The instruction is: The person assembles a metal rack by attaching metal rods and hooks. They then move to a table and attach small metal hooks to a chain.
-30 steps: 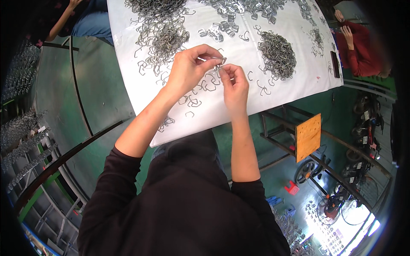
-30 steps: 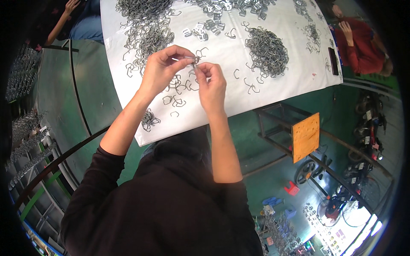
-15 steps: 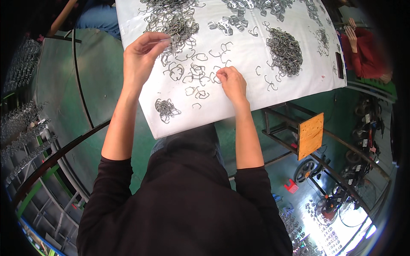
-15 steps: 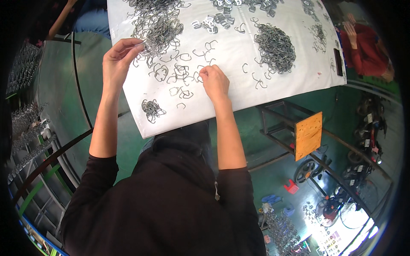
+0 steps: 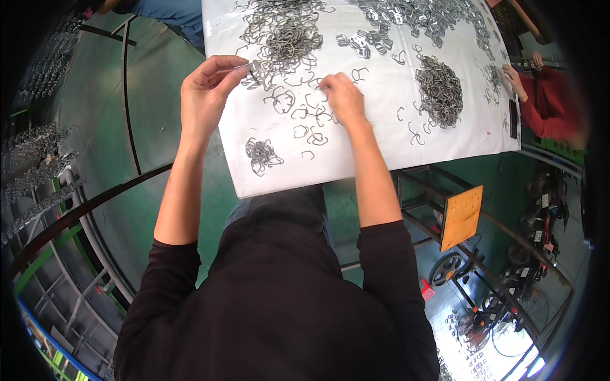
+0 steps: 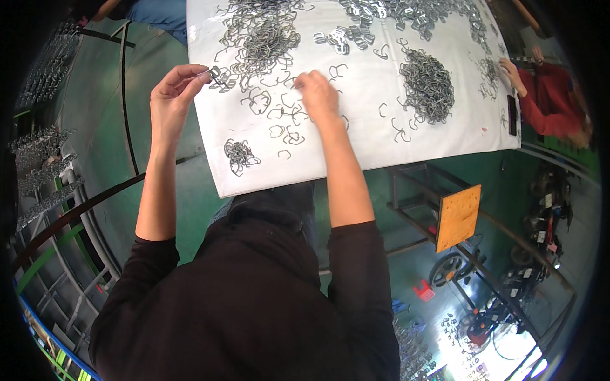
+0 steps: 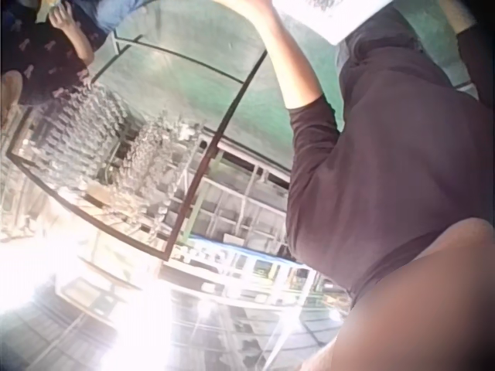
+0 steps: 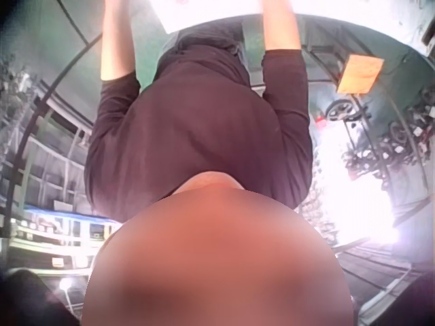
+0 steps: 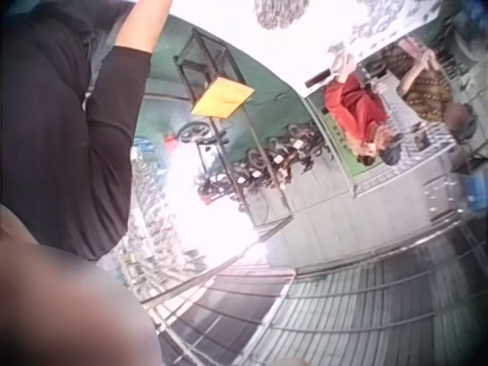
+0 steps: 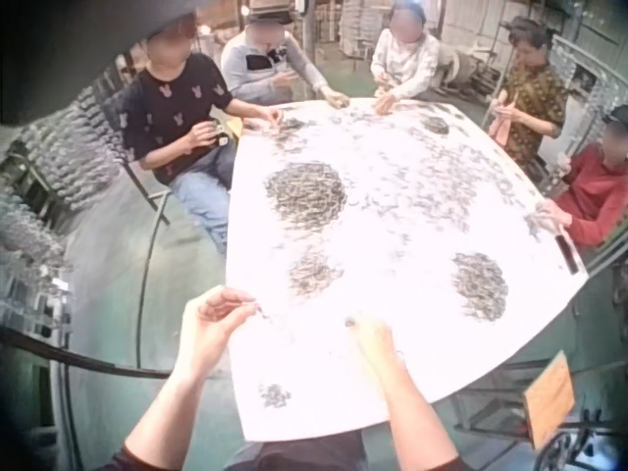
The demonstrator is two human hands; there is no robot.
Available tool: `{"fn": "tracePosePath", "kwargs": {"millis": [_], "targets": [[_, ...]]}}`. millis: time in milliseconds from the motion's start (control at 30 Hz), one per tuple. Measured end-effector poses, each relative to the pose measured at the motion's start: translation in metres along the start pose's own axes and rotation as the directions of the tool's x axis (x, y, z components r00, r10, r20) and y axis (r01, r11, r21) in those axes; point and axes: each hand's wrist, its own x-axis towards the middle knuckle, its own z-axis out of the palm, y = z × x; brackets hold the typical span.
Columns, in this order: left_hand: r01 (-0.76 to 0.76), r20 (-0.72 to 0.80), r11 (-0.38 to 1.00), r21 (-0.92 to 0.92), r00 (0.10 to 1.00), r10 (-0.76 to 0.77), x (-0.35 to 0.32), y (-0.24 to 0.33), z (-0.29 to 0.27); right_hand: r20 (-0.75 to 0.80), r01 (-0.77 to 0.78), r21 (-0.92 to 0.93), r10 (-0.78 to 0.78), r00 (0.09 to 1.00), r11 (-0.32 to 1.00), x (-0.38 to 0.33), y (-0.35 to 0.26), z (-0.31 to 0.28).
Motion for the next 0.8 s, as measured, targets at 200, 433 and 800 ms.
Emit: {"fn": "tracePosePath", "kwargs": {"millis": [200, 433, 800], "targets": [[0.022, -0.022, 1.0, 0.008, 1.0, -0.022, -0.012, -0.007, -0.011, -0.149, -0.09, 0.076, 0.101, 0.984, 0.993, 0.022, 0.017, -0.025], [0.018, -0.033, 0.999, -0.042, 0.999, -0.02, -0.021, -0.012, -0.021, 0.141, 0.031, -0.072, -0.02, 0.99, 0.997, -0.025, -0.013, -0.002], [0.025, -0.029, 0.998, -0.056, 0.999, -0.027, -0.029, -0.022, -0.027, 0.013, -0.11, -0.083, 0.112, 0.994, 0.99, -0.033, -0.027, 0.016]]}}
